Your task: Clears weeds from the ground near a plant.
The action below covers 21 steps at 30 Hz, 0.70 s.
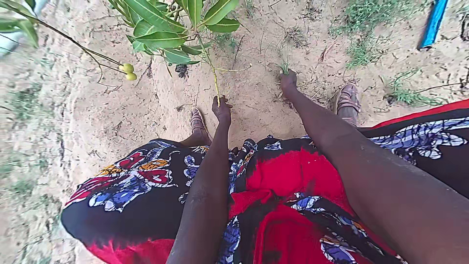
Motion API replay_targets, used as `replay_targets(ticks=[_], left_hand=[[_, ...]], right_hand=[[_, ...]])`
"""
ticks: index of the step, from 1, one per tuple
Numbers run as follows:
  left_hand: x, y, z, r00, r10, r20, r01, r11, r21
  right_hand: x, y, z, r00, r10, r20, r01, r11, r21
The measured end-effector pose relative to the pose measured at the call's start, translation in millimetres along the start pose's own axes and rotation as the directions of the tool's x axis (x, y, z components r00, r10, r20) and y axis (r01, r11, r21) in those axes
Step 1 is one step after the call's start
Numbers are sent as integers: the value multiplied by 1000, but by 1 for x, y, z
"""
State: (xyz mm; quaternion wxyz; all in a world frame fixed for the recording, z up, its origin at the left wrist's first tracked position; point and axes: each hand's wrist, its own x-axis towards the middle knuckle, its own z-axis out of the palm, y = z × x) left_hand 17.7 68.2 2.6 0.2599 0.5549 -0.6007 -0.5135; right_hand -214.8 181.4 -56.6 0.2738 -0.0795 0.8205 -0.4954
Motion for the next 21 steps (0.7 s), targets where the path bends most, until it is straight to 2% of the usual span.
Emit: replay_targets(ticks=[3,6,9,12,21], left_hand=[[-2,7,4,1000,10,13,-10,1000,-9],[-3,12,6,999,32,26,-32,999,-1],[-4,12,8,999,24,32,-24,1000,-9],[-6,17,12,999,10,37,-9,1000,-18],[-18,39,30,996,17,83,-9,996,-92]], right_hand=[[-5,4,-1,1000,1,10,-1,1000,27],[-12,5,-6,999,37,16,-37,999,-25],[-27,14,-12,997,76,-33,-77,997,-25],[-28,20,-24,993,92,-69,-93,996,0],[-41,11,-71,972,211,-106,-221,972,-86]])
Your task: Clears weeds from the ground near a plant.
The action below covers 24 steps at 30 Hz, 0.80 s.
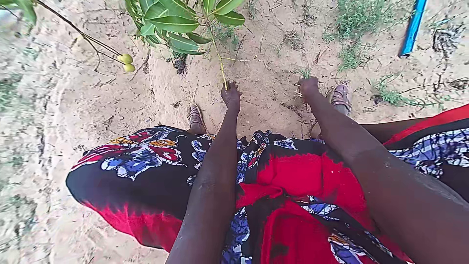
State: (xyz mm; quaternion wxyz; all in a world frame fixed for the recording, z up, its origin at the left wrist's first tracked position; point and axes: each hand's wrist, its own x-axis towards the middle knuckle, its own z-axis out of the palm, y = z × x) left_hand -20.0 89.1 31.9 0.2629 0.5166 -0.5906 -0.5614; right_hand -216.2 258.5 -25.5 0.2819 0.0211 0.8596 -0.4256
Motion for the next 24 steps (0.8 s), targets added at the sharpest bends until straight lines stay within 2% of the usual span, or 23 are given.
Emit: replay_targets(ticks=[3,6,9,11,13,15,20,24], left_hand=[[2,-2,0,1000,-10,-1,10,1000,14],[4,-6,1,1000,-26,8,25,999,32],[4,-6,2,1000,-23,12,22,999,46],[5,-6,1,1000,-15,19,14,999,48],[7,-8,-1,1000,-2,31,0,997,76],[10,-13,-6,999,-2,34,-2,992,123],[23,-40,-27,1000,-18,-9,20,963,268],[33,-56,-40,998,0,-59,18,951,310]], right_hand=[[-3,-6,-10,999,-4,-32,1,994,-105],[-2,-18,-40,989,-52,-139,35,992,-119],[13,-19,-66,972,-94,-215,91,996,-23],[23,-10,-68,971,-111,-211,129,989,76],[28,-2,-58,984,-95,-152,118,981,151],[30,-2,-38,990,-122,-68,130,983,130],[18,-28,14,987,-144,68,156,964,-215],[19,-31,41,958,-270,101,283,948,-145]])
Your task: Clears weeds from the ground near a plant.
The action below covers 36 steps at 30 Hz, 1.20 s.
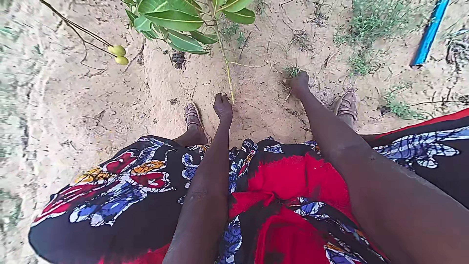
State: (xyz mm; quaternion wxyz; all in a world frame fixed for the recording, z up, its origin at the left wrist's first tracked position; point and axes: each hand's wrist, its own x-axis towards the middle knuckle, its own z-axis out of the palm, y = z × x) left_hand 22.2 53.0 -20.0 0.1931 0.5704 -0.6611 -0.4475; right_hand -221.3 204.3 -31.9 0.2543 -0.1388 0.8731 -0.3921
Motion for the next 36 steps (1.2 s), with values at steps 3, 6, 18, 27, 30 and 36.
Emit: replay_targets(ticks=[3,6,18,27,30,36], left_hand=[[5,-7,-1,999,7,-39,-8,1000,-29],[7,-5,-1,999,-3,-54,-2,995,-98],[9,-15,11,997,76,-27,-78,994,-74],[-3,11,30,997,-27,-74,20,996,-92],[-6,25,29,998,-13,-53,9,996,-86],[55,71,-51,970,213,119,-227,966,120]], right_hand=[[11,-9,13,997,-81,-19,81,997,9],[25,-27,22,971,-211,-114,216,976,38],[62,-30,44,978,72,-197,87,713,696],[17,-8,39,998,-63,-21,65,859,507],[13,-30,36,996,-79,31,67,954,294],[11,-58,53,934,-356,-21,355,935,-17]])
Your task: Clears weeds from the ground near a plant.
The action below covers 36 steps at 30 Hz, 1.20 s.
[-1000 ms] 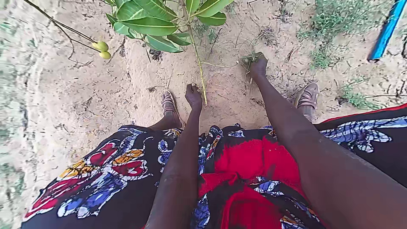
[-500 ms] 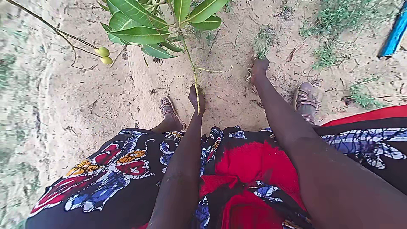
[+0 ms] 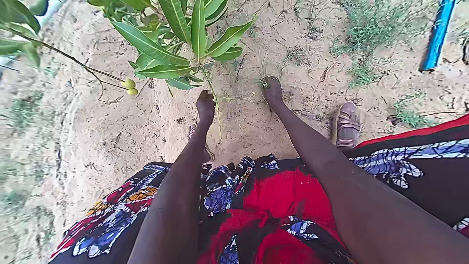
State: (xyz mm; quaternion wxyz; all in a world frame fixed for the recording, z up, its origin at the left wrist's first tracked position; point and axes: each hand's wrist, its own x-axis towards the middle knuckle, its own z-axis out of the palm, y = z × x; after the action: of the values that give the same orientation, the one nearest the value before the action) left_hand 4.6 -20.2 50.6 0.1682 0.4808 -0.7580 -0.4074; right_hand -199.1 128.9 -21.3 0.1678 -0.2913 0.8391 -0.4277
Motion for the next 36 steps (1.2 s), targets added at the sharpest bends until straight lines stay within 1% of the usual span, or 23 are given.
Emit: replay_targets(ticks=[1,2,3,4,5,6,7,8,10,12,14,15,17,19,22,25,26,28,31,32,34,35,36], left_hand=[[11,12,-29,999,43,15,-44,994,97],[20,23,-58,995,95,12,-96,973,210],[26,33,-87,989,141,34,-144,922,360],[28,46,-116,984,158,81,-177,840,513],[28,57,-140,976,164,143,-217,749,626],[27,61,-161,964,184,193,-266,687,676],[23,62,-178,943,212,256,-331,656,678],[18,59,-190,921,214,324,-384,622,682],[13,39,-206,844,198,499,-518,545,659],[7,11,-201,773,178,609,-607,485,630],[-6,-10,-177,741,41,670,-618,429,658],[-12,-16,-163,719,-60,692,-613,413,673],[-17,-20,-142,641,-235,731,-629,385,675],[-27,-17,-131,586,-333,739,-667,319,673],[-40,0,-117,551,-385,740,-695,279,663],[-46,-6,-105,478,-378,793,-739,314,596],[-49,-7,-102,457,-392,798,-744,323,585],[-54,-14,-99,419,-397,816,-751,353,558],[-58,-42,-99,365,-369,855,-751,427,504],[-60,-49,-98,357,-382,853,-743,437,507],[-62,-46,-93,363,-440,821,-726,419,545],[-60,-40,-90,381,-456,804,-705,420,572],[-55,-38,-88,406,-439,802,-679,443,586]], right_hand=[[2,-1,3,999,1,-38,1,999,48],[3,0,7,996,18,-92,-5,991,134],[6,0,11,988,61,-139,-26,969,246],[10,1,15,979,130,-159,-63,927,371],[16,1,18,967,205,-154,-108,870,482],[22,3,22,954,265,-139,-143,810,568],[26,6,24,945,301,-124,-172,785,595],[25,7,21,942,317,-109,-204,801,564],[14,9,10,937,343,-63,-288,864,414],[-2,13,1,918,397,-23,-374,881,288],[-23,24,-1,893,449,-39,-424,866,265],[-30,29,-1,884,459,-87,-417,859,296],[-34,38,-8,865,465,-191,-368,844,389],[-29,46,-20,854,463,-237,-329,834,443],[-2,50,-32,868,431,-245,-321,866,384],[20,41,-34,888,404,-222,-345,902,260],[25,34,-34,883,423,-203,-385,901,201],[34,22,-33,866,466,-180,-453,885,109],[41,15,-32,886,438,-151,-443,897,1],[45,18,-30,906,399,-139,-404,915,-6],[52,28,-26,943,315,-108,-313,949,38],[55,35,-26,954,282,-99,-275,958,77],[56,41,-26,966,244,-89,-232,965,121]])
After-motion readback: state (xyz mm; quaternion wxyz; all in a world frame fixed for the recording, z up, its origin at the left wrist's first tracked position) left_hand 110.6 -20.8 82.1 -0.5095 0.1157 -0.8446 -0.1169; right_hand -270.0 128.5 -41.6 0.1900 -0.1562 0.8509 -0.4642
